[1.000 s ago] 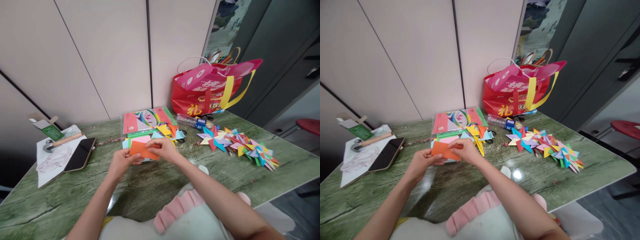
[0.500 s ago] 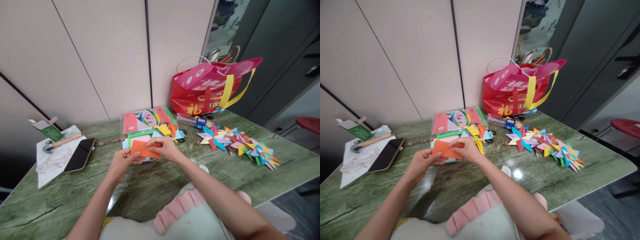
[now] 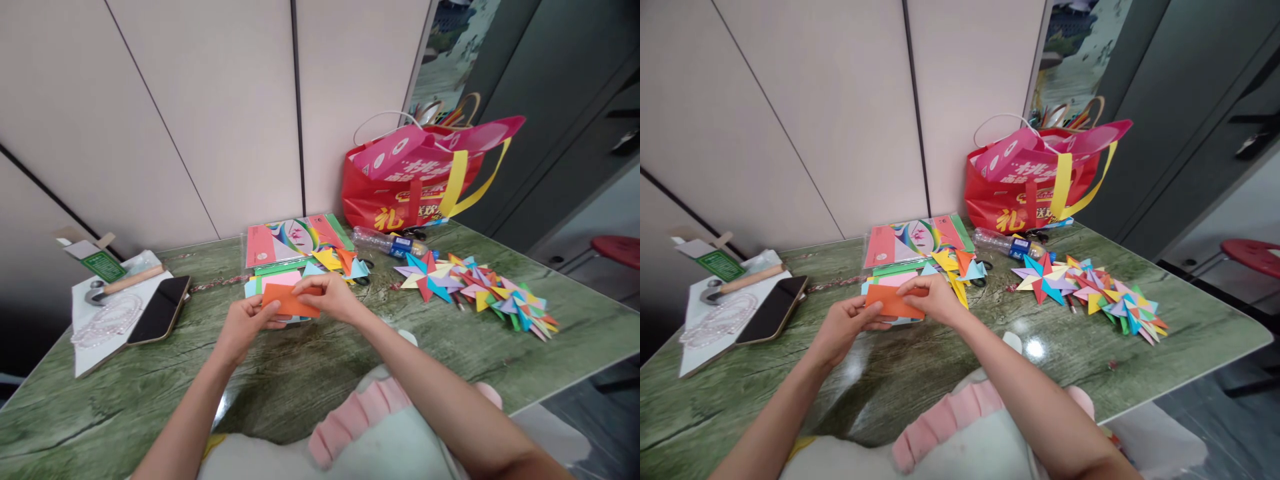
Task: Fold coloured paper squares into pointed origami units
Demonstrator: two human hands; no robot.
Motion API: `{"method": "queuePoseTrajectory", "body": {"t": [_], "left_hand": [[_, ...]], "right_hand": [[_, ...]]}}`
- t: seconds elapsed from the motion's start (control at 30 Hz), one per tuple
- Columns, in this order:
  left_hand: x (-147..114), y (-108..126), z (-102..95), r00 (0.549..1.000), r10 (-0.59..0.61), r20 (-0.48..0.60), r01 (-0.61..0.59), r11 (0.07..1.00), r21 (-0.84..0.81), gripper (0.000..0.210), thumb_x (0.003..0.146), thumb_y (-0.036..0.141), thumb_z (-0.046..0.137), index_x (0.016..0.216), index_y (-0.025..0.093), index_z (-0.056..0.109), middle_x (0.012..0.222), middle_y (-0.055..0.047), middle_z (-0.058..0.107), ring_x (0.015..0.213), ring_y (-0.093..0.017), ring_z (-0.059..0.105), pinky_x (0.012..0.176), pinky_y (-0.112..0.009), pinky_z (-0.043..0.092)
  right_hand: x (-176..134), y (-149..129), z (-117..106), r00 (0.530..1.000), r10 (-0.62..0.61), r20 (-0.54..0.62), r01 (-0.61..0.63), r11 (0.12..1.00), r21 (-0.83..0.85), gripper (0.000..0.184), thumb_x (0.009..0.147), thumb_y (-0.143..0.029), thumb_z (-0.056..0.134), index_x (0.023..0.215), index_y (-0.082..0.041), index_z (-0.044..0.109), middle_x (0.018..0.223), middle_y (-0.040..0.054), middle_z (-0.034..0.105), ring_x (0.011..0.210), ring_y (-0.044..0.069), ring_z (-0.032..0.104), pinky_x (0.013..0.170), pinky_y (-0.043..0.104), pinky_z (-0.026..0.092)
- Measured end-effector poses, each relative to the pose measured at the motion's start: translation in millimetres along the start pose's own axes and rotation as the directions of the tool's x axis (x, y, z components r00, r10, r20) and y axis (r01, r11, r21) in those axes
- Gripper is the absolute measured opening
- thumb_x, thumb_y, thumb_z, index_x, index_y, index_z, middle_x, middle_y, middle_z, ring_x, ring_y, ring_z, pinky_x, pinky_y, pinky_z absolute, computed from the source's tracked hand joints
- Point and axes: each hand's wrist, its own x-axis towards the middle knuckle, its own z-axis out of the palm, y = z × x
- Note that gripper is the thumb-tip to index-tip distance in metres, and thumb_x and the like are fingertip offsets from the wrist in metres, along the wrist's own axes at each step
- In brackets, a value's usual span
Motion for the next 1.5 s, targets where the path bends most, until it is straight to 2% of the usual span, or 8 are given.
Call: {"method": "queuePoseTrajectory", "body": {"t": [0.2, 0.43, 0.67, 0.8, 0.97, 1.13, 1.37, 1.5], "left_hand": [[0, 0, 0.9, 0.999, -0.043, 0.031, 0.043, 0.999, -0.023, 0.039, 0.065, 0.037, 0.067, 0.095, 0.011, 0.062, 0.085, -0.009, 0.072, 0.075, -0.025, 0.068, 0.067, -0.036, 0.055], [-1, 0, 2.0, 0.999, -0.036, 0.038, 0.037, 0.999, -0.036, 0.037, 0.064, 0.036, 0.067, 0.09, 0.011, 0.064, 0.082, -0.01, 0.072, 0.076, -0.026, 0.067, 0.066, -0.037, 0.055], [-3, 1, 1.6, 0.99, -0.093, 0.104, 0.097, 0.995, -0.029, 0.035, 0.064, 0.032, 0.069, 0.09, 0.009, 0.065, 0.082, -0.012, 0.072, 0.075, -0.025, 0.067, 0.066, -0.035, 0.055], [-2, -2, 3.4, 0.995, -0.093, 0.047, 0.096, 0.993, -0.066, 0.036, 0.061, 0.032, 0.071, 0.089, 0.009, 0.065, 0.081, -0.011, 0.072, 0.074, -0.026, 0.068, 0.065, -0.035, 0.055], [-1, -3, 5.9, 1.0, -0.012, -0.026, 0.01, 0.998, -0.067, 0.032, 0.059, 0.033, 0.072, 0.081, 0.01, 0.066, 0.074, -0.007, 0.073, 0.071, -0.026, 0.068, 0.065, -0.035, 0.055], [0, -4, 7.2, 0.999, 0.038, -0.028, -0.04, 0.997, -0.072, 0.03, 0.059, 0.035, 0.072, 0.077, 0.011, 0.068, 0.07, -0.006, 0.072, 0.068, -0.025, 0.068, 0.065, -0.035, 0.054], [0, -6, 5.2, 1.0, 0.022, -0.013, -0.023, 0.995, -0.101, 0.035, 0.057, 0.027, 0.075, 0.086, 0.011, 0.067, 0.078, -0.007, 0.073, 0.072, -0.024, 0.067, 0.067, -0.035, 0.055], [1, -6, 4.2, 1.0, 0.002, -0.029, -0.006, 0.992, -0.129, 0.036, 0.057, 0.027, 0.074, 0.087, 0.01, 0.066, 0.08, -0.009, 0.073, 0.074, -0.025, 0.067, 0.069, -0.037, 0.055]], "right_hand": [[-1, -3, 0, 1.0, -0.003, 0.021, 0.003, 1.0, -0.014, 0.012, 0.068, -0.015, 0.059, 0.077, -0.015, 0.068, 0.082, 0.0042, 0.069, 0.079, 0.016, 0.063, 0.074, 0.027, 0.047], [0, -2, 1, 1.0, 0.013, -0.021, -0.014, 0.999, -0.03, 0.013, 0.067, -0.013, 0.06, 0.077, -0.015, 0.068, 0.083, 0.0044, 0.069, 0.078, 0.017, 0.062, 0.074, 0.028, 0.046], [-3, -6, 3, 0.995, -0.094, 0.026, 0.096, 0.992, -0.083, 0.014, 0.069, -0.008, 0.055, 0.074, -0.014, 0.066, 0.08, 0.0042, 0.066, 0.076, 0.014, 0.06, 0.072, 0.025, 0.045], [-3, -5, 6, 0.988, -0.156, -0.02, 0.15, 0.972, -0.179, 0.015, 0.069, -0.009, 0.058, 0.079, -0.017, 0.065, 0.087, 0.0043, 0.064, 0.084, 0.016, 0.059, 0.076, 0.028, 0.045], [-5, -4, 11, 0.984, -0.137, -0.112, 0.09, 0.932, -0.351, 0.038, 0.063, -0.021, 0.069, 0.1, -0.023, 0.06, 0.113, 0.0072, 0.05, 0.103, 0.02, 0.05, 0.086, 0.034, 0.041], [-7, -7, 17, 0.979, -0.116, -0.167, 0.043, 0.922, -0.386, 0.064, 0.059, -0.027, 0.072, 0.116, -0.022, 0.045, 0.115, 0.0081, 0.047, 0.108, 0.022, 0.045, 0.091, 0.035, 0.038], [-8, -8, 21, 0.987, -0.053, -0.153, 0.0, 0.945, -0.328, 0.066, 0.058, -0.025, 0.07, 0.117, -0.022, 0.041, 0.103, 0.0045, 0.054, 0.098, 0.02, 0.051, 0.086, 0.034, 0.039], [-7, -10, 19, 0.983, -0.059, -0.172, 0.004, 0.953, -0.304, 0.06, 0.059, -0.018, 0.066, 0.114, -0.022, 0.043, 0.102, 0.0038, 0.054, 0.091, 0.019, 0.053, 0.082, 0.033, 0.041]]}}
